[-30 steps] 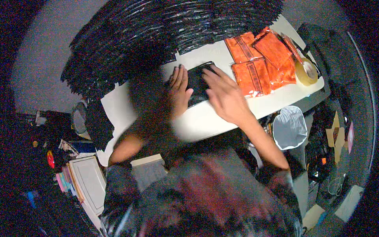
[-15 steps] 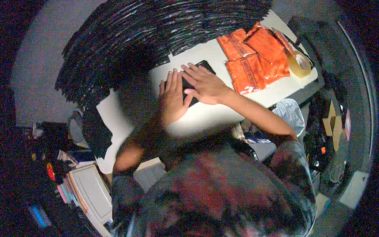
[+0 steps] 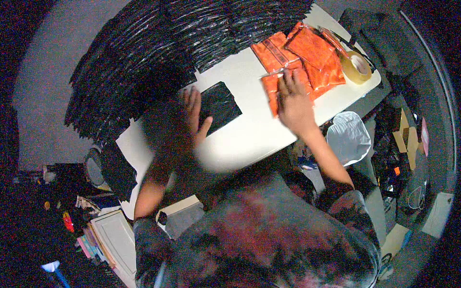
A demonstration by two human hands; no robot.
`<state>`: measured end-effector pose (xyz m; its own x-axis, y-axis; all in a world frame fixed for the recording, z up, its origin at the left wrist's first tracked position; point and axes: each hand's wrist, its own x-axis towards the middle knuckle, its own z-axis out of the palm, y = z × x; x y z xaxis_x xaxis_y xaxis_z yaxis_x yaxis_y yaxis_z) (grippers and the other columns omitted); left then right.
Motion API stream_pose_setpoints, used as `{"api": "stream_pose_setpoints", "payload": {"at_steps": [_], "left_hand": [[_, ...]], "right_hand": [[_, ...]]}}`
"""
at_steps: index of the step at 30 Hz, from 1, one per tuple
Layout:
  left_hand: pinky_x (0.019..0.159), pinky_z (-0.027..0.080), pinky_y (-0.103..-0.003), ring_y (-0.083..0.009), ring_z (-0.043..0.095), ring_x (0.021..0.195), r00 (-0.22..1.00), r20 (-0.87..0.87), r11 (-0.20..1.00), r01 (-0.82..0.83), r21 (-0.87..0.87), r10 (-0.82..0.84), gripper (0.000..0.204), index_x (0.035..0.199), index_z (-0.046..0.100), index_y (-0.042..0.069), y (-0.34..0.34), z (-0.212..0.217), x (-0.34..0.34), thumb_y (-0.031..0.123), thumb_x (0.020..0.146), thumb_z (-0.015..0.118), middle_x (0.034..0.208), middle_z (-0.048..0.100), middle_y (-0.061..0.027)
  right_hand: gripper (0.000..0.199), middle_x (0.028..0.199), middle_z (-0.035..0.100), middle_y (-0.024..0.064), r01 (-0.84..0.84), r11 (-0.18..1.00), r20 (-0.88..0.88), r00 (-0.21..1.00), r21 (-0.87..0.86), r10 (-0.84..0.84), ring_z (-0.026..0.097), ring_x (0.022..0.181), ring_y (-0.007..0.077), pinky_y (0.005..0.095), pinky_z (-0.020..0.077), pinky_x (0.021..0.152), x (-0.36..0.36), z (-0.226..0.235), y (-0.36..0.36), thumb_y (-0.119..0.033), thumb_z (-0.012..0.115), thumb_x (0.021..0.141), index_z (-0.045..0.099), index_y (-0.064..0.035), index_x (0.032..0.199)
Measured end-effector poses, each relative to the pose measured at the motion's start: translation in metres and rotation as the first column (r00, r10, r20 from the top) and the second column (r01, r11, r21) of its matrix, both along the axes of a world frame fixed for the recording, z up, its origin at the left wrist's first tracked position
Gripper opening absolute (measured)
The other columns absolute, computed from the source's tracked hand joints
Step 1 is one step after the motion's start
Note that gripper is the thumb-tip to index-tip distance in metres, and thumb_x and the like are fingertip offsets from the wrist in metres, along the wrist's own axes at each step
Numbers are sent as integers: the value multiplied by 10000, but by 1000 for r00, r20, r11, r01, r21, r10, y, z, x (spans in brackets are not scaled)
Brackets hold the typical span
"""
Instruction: The person is seen packing small orange items into black mailer bags at a table.
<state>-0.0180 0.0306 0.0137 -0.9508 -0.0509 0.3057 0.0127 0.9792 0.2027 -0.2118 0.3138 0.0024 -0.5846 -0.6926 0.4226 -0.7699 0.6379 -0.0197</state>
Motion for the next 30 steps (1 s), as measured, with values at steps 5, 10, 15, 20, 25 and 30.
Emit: {"api": "stream_pose_setpoints", "payload": {"at_steps": [5,10,15,20,25,30], "left_hand": [[1232,231,-588,-556,266,1476,997,32,997,-73,29,72,754,1505,372,-110,6,-28,-10,327,966,667,1604,333,-302],[1251,202,-570,-489,244,1523,999,31,998,-35,57,33,745,1571,327,-34,-13,-27,6,344,999,620,1674,245,-245],[1230,246,-579,-536,275,1480,987,157,989,16,145,-40,809,1555,319,-58,-12,1,10,357,959,676,1655,230,-274],[1205,293,-568,-493,369,1432,987,148,998,60,28,-63,791,1540,363,-23,12,27,-5,328,926,716,1596,329,-271],[1032,464,-478,-292,634,1158,920,-109,920,385,76,-376,386,1174,674,23,55,27,-21,210,852,777,1184,691,-119],[972,510,-398,-289,628,1091,824,-212,824,554,115,-525,490,1217,657,30,83,21,-19,245,811,827,1194,661,-119]], "right_hand": [[566,1600,403,227,-68,997,293,953,-27,72,355,1485,462,511,297,1230,66,24,-33,-343,565,1012,532,16,1448],[571,1645,348,178,-443,897,270,864,6,425,313,1526,390,524,286,1232,39,28,-30,-381,533,1034,493,-56,1502],[637,1675,306,142,-424,900,297,876,102,379,280,1537,402,576,225,1237,35,18,-32,-429,499,1036,388,-137,1591],[654,1657,342,128,-421,902,289,878,92,381,301,1524,396,601,224,1228,35,17,-36,-465,528,1010,404,-178,1584],[660,1686,289,132,-413,909,348,860,49,373,253,1549,398,604,184,1239,33,17,-33,-421,546,996,396,-186,1595],[760,1680,293,170,-433,872,320,812,-227,487,292,1536,406,616,198,1237,31,27,-23,-386,611,903,391,-129,1584]]}}
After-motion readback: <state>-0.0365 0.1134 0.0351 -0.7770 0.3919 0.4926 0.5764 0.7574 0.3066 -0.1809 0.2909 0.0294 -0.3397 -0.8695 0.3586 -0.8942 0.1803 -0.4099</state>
